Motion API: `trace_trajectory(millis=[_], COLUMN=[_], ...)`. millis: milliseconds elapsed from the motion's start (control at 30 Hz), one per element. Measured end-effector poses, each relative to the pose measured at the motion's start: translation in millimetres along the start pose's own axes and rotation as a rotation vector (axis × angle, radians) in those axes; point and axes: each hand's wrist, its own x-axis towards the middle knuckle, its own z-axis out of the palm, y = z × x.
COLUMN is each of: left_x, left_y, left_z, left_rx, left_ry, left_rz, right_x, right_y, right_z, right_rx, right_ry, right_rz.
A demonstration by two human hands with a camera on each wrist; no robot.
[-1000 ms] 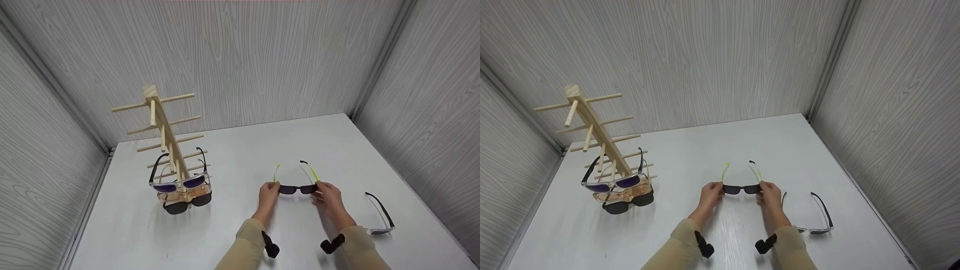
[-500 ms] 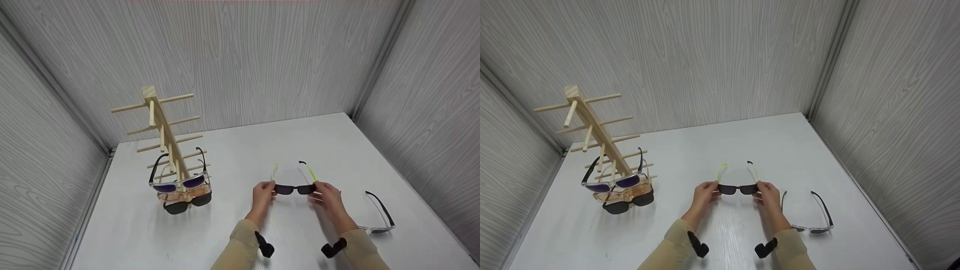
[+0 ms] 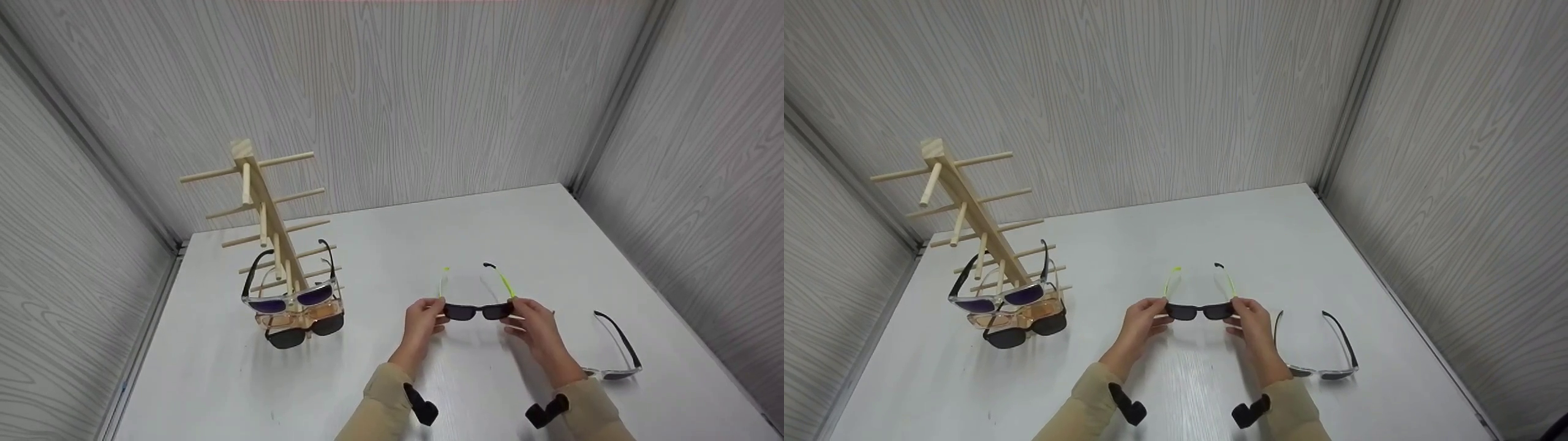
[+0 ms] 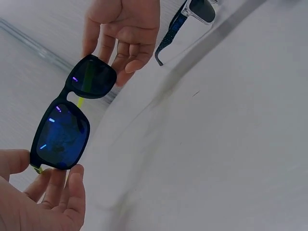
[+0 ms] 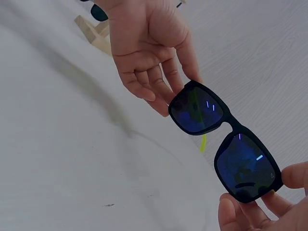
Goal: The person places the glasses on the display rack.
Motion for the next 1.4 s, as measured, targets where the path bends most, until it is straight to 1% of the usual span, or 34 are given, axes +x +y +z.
trace_trajectory(millis=[100, 267, 433, 600, 800, 967, 1067, 1200, 1400], left_x=[-2.6, -7.7, -13.0, -20.3, -27.4, -32.8, -37.7, -43.6, -48.1], left_y=[2.4, 6.2, 10.3, 17.5, 24.5, 28.4, 32.6, 39.0, 46.5], left_z=[-3.7, -10.4, -16.6, -22.5, -29.7, -35.0, -38.4, -43.6, -50.5], left_rx=[-0.001, 0.001, -0.013, -0.033, -0.046, -0.072, -0.083, -0.09, -0.099], left_ry=[-0.01, -0.005, -0.006, -0.009, -0.019, -0.024, -0.03, -0.043, -0.051], left_rz=[0.001, 0.011, 0.02, 0.023, 0.049, 0.048, 0.059, 0.071, 0.068], right_x=[-1.7, -5.4, -10.0, -13.8, -18.2, -23.7, -26.4, -29.3, -32.7], right_y=[0, -2, -5, -8, -10, -12, -14, -18, -23], right_z=[1, 3, 7, 11, 17, 22, 25, 29, 33], right_rx=[-0.004, -0.019, -0.014, -0.009, -0.013, -0.016, -0.016, -0.01, 0.005], right_ry=[-0.008, -0.039, -0.052, -0.065, -0.079, -0.084, -0.091, -0.109, -0.149], right_rz=[0.003, 0.01, -0.008, -0.027, -0.028, -0.053, -0.068, -0.088, -0.124])
